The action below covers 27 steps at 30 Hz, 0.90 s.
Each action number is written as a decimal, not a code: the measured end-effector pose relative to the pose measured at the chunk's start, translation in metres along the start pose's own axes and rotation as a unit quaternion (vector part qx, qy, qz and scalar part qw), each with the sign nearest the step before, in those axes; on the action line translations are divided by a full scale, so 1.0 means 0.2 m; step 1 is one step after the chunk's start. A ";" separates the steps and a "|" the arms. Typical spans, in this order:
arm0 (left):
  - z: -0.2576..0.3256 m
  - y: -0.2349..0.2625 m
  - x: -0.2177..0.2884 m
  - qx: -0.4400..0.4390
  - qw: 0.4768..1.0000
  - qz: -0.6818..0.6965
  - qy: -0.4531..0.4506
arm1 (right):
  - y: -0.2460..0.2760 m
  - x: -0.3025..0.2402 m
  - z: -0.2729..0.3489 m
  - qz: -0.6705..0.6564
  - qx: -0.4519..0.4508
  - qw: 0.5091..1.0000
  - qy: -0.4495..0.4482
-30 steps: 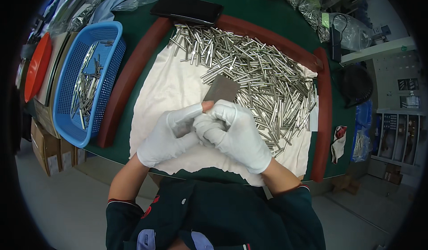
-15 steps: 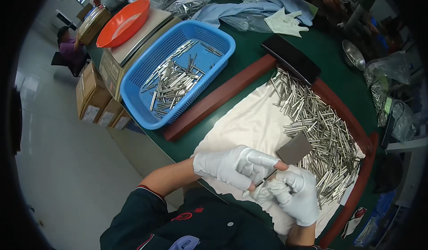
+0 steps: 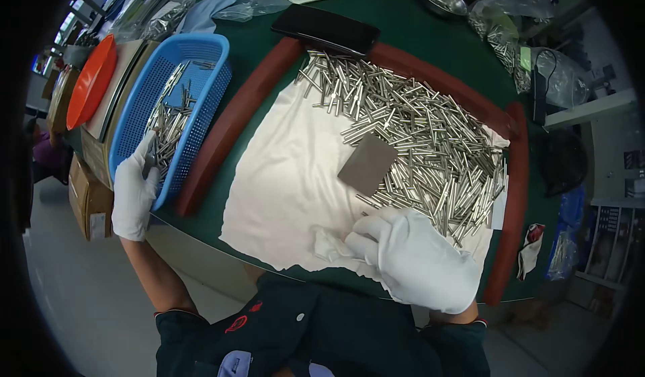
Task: Inspecting and wiping small metal components with a cloth at a factory workstation.
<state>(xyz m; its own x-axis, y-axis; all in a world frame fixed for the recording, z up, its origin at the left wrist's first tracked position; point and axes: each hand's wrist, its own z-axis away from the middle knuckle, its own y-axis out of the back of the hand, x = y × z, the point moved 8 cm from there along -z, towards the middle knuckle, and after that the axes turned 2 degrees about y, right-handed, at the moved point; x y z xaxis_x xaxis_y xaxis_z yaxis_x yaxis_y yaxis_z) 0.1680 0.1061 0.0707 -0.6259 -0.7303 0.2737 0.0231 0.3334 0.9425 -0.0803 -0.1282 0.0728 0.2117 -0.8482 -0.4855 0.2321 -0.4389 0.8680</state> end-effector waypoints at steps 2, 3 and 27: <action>-0.01 -0.04 -0.05 -0.027 0.999 0.026 0.020 | 0.08 0.03 0.03 -0.036 0.017 0.999 -0.001; -0.02 -0.07 -0.08 -0.088 0.990 0.028 0.108 | 0.10 0.08 0.05 -0.038 0.022 0.998 -0.035; -0.05 -0.41 1.15 -0.130 0.936 0.127 -0.302 | 0.11 0.33 0.15 -0.003 0.177 0.964 -0.199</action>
<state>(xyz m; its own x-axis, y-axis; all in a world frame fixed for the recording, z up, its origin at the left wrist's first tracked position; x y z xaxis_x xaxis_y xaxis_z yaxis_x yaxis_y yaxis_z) 0.0302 -0.0955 0.0577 -0.8989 -0.1516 0.4111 0.3706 0.2373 0.8980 -0.0899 -0.2031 0.0624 -0.1866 -0.8606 -0.4739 -0.1219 -0.4583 0.8804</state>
